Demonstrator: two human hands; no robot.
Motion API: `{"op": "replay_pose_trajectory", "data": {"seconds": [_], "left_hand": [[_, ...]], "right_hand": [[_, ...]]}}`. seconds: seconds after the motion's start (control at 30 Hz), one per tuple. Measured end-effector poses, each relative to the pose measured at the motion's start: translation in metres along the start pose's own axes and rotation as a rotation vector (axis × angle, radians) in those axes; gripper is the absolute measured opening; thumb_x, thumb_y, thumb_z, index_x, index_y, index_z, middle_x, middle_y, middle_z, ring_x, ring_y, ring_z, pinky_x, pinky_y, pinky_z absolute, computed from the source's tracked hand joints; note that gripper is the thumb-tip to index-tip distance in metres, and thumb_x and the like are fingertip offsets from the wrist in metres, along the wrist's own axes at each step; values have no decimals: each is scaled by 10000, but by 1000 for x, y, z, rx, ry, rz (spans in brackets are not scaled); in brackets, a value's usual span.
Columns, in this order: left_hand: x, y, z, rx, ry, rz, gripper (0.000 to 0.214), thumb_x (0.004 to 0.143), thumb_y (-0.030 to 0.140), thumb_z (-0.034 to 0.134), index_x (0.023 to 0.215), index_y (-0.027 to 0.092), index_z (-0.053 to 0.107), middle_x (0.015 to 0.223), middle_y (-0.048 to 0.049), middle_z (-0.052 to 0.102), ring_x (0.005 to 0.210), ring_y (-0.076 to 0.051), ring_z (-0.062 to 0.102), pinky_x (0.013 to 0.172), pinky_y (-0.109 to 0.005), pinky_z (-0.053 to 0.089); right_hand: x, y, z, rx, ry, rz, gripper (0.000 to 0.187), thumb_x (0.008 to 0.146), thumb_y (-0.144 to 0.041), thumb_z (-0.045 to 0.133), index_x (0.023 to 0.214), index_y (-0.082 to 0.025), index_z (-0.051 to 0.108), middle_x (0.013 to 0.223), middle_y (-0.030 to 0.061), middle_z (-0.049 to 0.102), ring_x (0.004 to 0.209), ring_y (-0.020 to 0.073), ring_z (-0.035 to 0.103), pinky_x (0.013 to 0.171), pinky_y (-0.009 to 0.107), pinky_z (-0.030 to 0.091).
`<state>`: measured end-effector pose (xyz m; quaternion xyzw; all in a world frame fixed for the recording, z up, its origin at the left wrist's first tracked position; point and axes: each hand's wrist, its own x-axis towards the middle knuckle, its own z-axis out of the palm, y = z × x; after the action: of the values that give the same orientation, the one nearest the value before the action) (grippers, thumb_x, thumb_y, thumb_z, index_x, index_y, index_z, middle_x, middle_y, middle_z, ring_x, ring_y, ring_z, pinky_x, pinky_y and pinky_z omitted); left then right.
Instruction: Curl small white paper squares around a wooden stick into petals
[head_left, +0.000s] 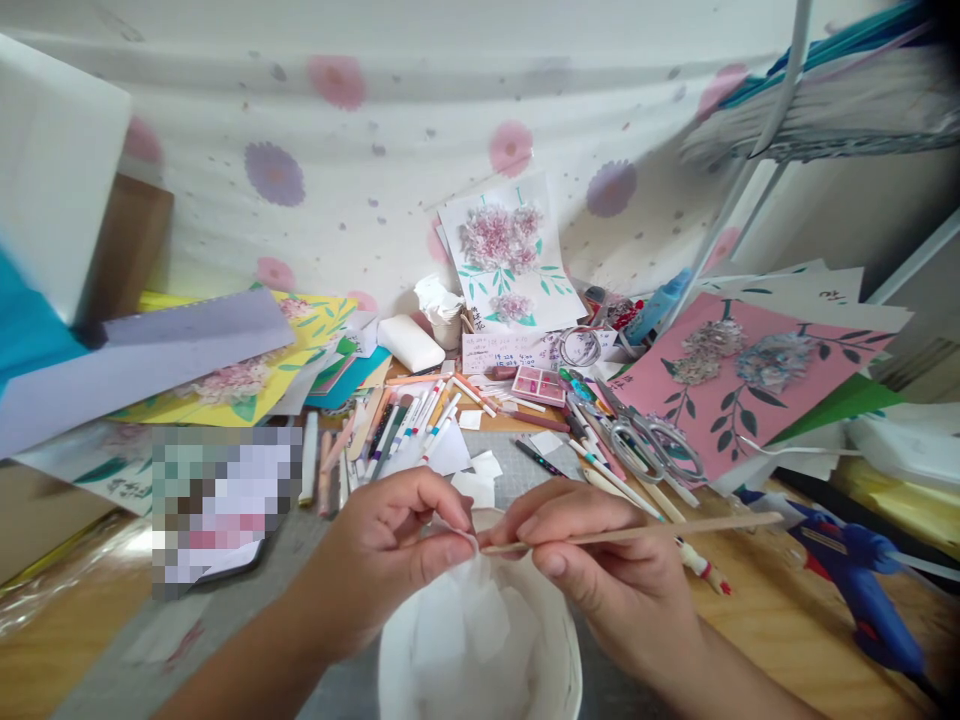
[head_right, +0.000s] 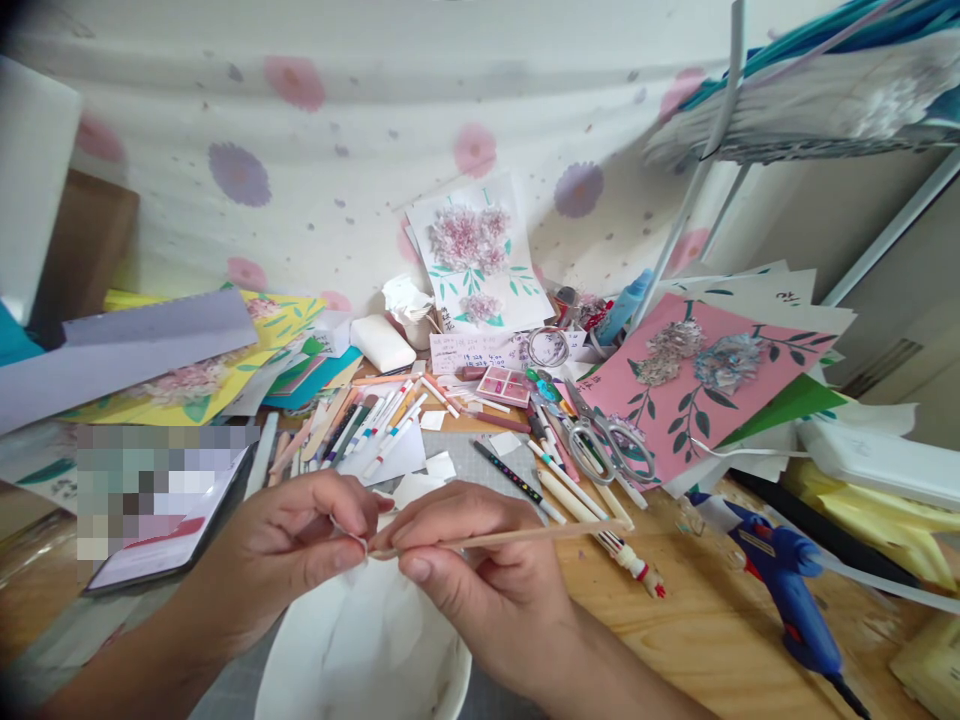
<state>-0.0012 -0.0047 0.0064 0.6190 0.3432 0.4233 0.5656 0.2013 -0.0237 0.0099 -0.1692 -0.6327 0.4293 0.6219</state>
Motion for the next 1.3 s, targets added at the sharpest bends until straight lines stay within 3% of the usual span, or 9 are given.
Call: {"op": "replay_pose_trajectory", "data": {"seconds": [0.87,1.0,1.1,1.2,1.3], "left_hand": [[1,-3,2,11,-10,-16,80,794,225,728,777,201,654,772,-8,644,724,-160,587,646,-247,447],[2,-2,1,146,68,145,176,815,163,684,948,266,633,926,4,616,891,-179,585,799,-279,453],[1,1,0,286,183,340,169,830,106,614,882,264,581,845,29,547,829,-154,530,766,-250,419],[-2,6,1,388,88,386,134,855,133,574,759,227,571,693,34,513,665,-145,490,631,-259,378],[-3,7,4,450,10,342,92,830,184,610,740,206,611,690,9,570,685,-167,534,645,-282,386]], "right_hand": [[-1,3,1,-46,21,-12,224,866,-127,679,1007,-274,773,860,51,797,828,203,737,730,330,614],[-2,6,1,-2,89,33,183,870,-147,685,975,-264,778,848,46,793,812,193,732,733,316,608],[-1,7,3,25,131,38,141,873,-177,690,941,-254,787,824,46,789,777,183,726,706,300,605],[0,7,5,37,142,33,128,870,-193,697,937,-255,786,805,46,790,750,188,729,677,306,608],[-1,7,6,22,105,32,154,867,-180,695,966,-266,775,824,48,794,772,199,735,678,322,609]]}}
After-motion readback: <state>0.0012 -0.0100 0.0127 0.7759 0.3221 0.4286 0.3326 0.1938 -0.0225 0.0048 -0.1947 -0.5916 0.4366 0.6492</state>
